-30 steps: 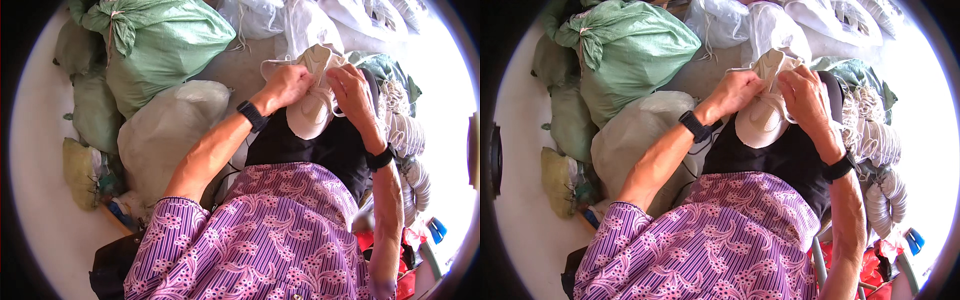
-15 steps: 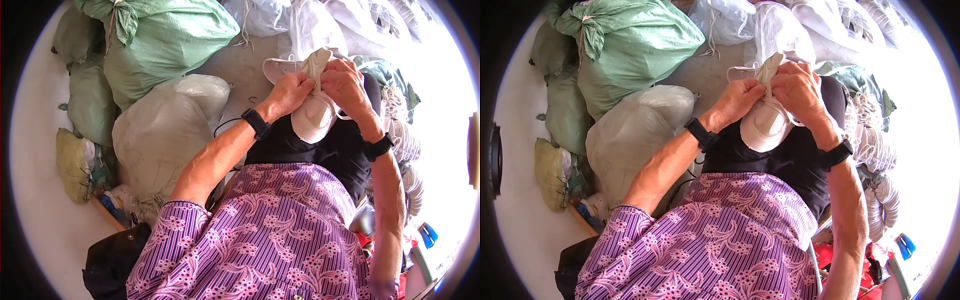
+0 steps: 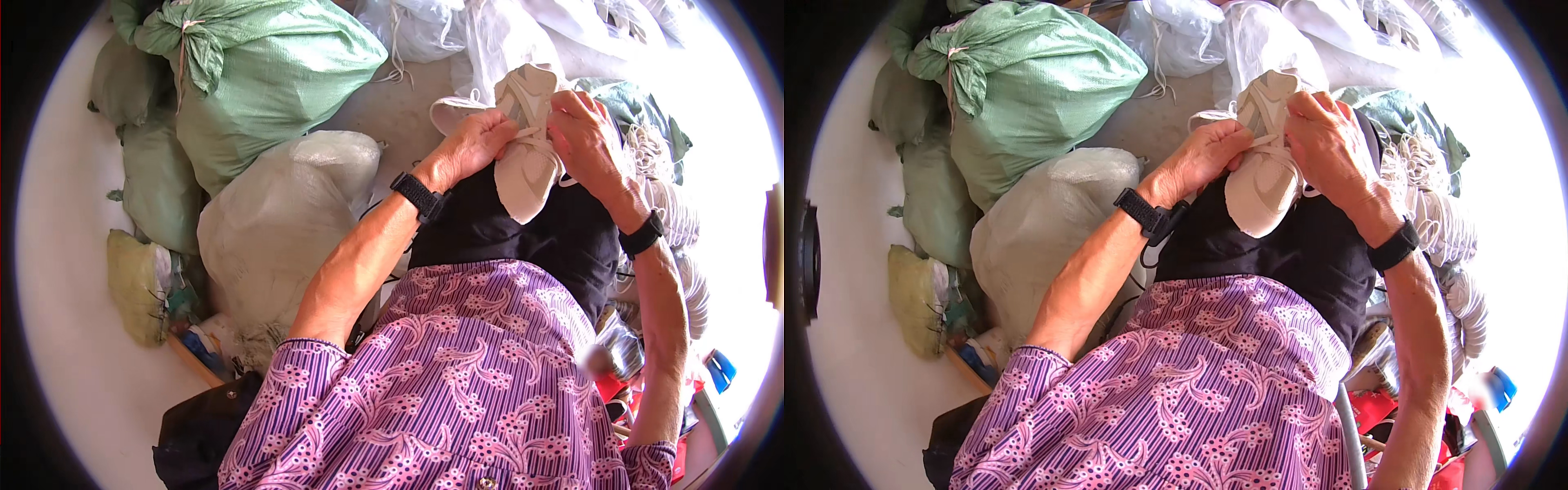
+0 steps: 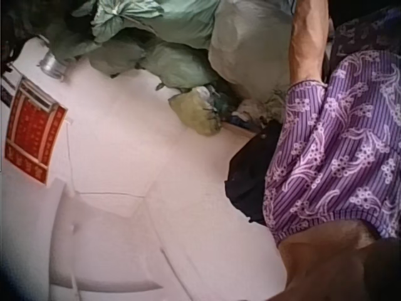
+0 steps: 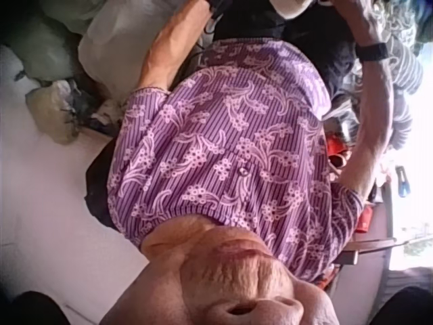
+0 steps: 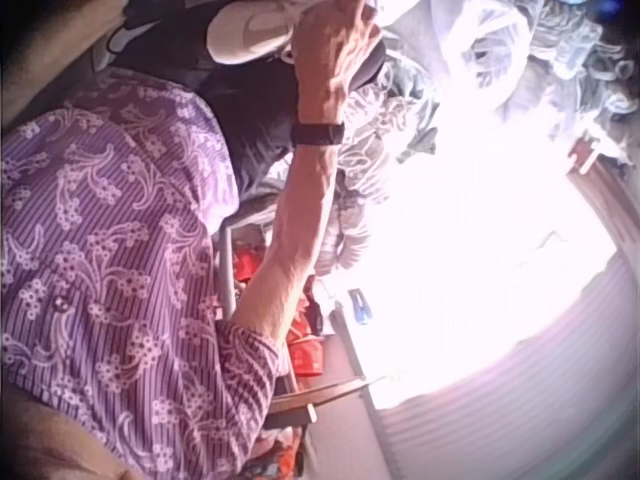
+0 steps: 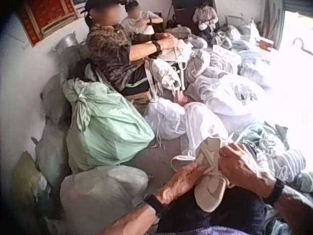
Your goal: Lacing a white sneaker by hand in a production or workshop setting.
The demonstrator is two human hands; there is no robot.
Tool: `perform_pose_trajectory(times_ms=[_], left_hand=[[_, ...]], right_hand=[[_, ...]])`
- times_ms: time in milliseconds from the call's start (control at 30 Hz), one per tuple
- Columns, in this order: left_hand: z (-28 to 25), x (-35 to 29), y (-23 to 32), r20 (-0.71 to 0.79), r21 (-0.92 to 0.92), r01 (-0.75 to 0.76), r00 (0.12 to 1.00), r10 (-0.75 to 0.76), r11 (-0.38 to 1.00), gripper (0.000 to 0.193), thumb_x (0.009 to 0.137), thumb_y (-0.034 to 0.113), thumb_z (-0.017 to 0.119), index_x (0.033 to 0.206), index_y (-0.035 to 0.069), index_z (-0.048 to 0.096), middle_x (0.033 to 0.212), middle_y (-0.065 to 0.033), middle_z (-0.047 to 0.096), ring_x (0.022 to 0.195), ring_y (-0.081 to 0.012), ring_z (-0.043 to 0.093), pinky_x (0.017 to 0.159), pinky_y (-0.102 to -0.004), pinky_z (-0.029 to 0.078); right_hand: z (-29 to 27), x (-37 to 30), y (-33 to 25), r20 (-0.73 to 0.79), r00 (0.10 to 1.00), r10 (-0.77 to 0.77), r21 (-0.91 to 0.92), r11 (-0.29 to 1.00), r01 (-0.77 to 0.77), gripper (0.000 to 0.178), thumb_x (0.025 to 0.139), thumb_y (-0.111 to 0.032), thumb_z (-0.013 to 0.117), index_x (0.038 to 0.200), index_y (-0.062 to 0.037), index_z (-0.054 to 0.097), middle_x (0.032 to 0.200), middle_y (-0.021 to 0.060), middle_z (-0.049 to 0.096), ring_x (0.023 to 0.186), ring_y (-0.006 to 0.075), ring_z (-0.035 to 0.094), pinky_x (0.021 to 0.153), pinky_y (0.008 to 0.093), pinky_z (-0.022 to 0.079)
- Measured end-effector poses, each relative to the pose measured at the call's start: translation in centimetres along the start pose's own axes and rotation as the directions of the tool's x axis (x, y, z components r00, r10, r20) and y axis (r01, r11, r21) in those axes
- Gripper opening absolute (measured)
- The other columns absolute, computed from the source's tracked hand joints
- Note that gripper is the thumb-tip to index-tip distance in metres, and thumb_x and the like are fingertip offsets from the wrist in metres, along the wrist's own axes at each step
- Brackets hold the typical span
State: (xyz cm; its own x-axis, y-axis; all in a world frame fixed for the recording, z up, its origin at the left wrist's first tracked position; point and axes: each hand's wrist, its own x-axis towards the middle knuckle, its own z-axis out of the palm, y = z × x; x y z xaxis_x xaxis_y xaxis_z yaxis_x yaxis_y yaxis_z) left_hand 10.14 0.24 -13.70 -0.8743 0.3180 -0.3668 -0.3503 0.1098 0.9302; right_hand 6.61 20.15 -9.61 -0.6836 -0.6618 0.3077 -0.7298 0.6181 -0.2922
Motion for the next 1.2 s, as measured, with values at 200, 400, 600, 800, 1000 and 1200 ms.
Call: perform_pose_trajectory(times_ms=[200,400,600,800,1000,1200], left_hand=[[-0.2,0.3,-1.6,-0.041,0.164,-0.1,0.993,0.108,0.981,0.028,0.091,0.029,0.056,0.086,0.001,0.061,0.07,0.0016,0.053,0.064,-0.0076,0.047,0.059,-0.0239,0.042],[-2.1,0.1,0.7,-0.067,-0.08,-0.059,0.996,0.053,0.995,0.019,0.093,0.024,0.055,0.092,0.006,0.061,0.069,0.005,0.05,0.062,-0.0035,0.047,0.057,-0.0192,0.04],[-4.1,4.7,3.9,-0.183,0.323,-0.304,0.909,0.374,0.896,0.023,0.093,0.028,0.053,0.098,0.007,0.062,0.084,-0.0028,0.062,0.071,-0.0096,0.055,0.063,-0.0239,0.045],[-0.1,6.3,3.5,0.096,0.715,-0.443,0.828,0.552,0.54,0.022,0.085,0.025,0.058,0.095,0.007,0.063,0.09,-0.013,0.062,0.09,-0.0315,0.058,0.082,-0.0387,0.047],[0.3,6.7,3.2,0.079,0.703,-0.474,0.794,0.603,0.531,0.019,0.083,0.023,0.059,0.093,0.008,0.065,0.09,-0.013,0.062,0.09,-0.0315,0.058,0.082,-0.0396,0.047],[-0.8,4.8,2.8,0.005,0.652,-0.401,0.851,0.525,0.644,0.019,0.086,0.023,0.059,0.094,0.007,0.065,0.088,-0.0117,0.062,0.085,-0.0258,0.059,0.077,-0.0357,0.048]], right_hand=[[0.1,-2.0,5.0,0.058,0.985,0.164,0.052,0.985,-0.167,0.002,0.074,0.001,0.053,0.076,0.0013,0.051,0.087,0.0161,0.049,0.079,0.0348,0.055,0.069,0.0413,0.047],[-2.3,-5.8,9.3,-0.048,0.963,0.266,-0.096,0.958,-0.269,0.011,0.079,-0.001,0.055,0.091,0.0008,0.056,0.101,0.0167,0.054,0.093,0.0348,0.055,0.081,0.0381,0.045],[1.3,-0.5,2.7,-0.105,0.986,0.131,0.118,0.986,-0.118,0.028,0.074,-0.009,0.064,0.101,-0.0065,0.062,0.101,0.0103,0.058,0.094,0.031,0.056,0.081,0.0408,0.046],[0.5,-1.2,0.6,0.013,0.99,0.142,0.254,0.957,-0.141,0.019,0.071,-0.005,0.065,0.089,-0.0095,0.06,0.096,0.0061,0.054,0.096,0.0278,0.053,0.079,0.0398,0.044],[0.6,-1.3,0.0,-0.033,0.987,0.155,0.132,0.98,-0.149,0.014,0.071,-0.004,0.064,0.084,-0.0101,0.059,0.093,0.0044,0.052,0.094,0.0252,0.052,0.077,0.0389,0.042],[-1.2,-4.7,5.9,-0.058,0.94,0.336,-0.095,0.935,-0.341,0.004,0.075,-0.004,0.056,0.079,-0.0017,0.055,0.083,0.0123,0.053,0.084,0.0323,0.053,0.074,0.0409,0.043]])
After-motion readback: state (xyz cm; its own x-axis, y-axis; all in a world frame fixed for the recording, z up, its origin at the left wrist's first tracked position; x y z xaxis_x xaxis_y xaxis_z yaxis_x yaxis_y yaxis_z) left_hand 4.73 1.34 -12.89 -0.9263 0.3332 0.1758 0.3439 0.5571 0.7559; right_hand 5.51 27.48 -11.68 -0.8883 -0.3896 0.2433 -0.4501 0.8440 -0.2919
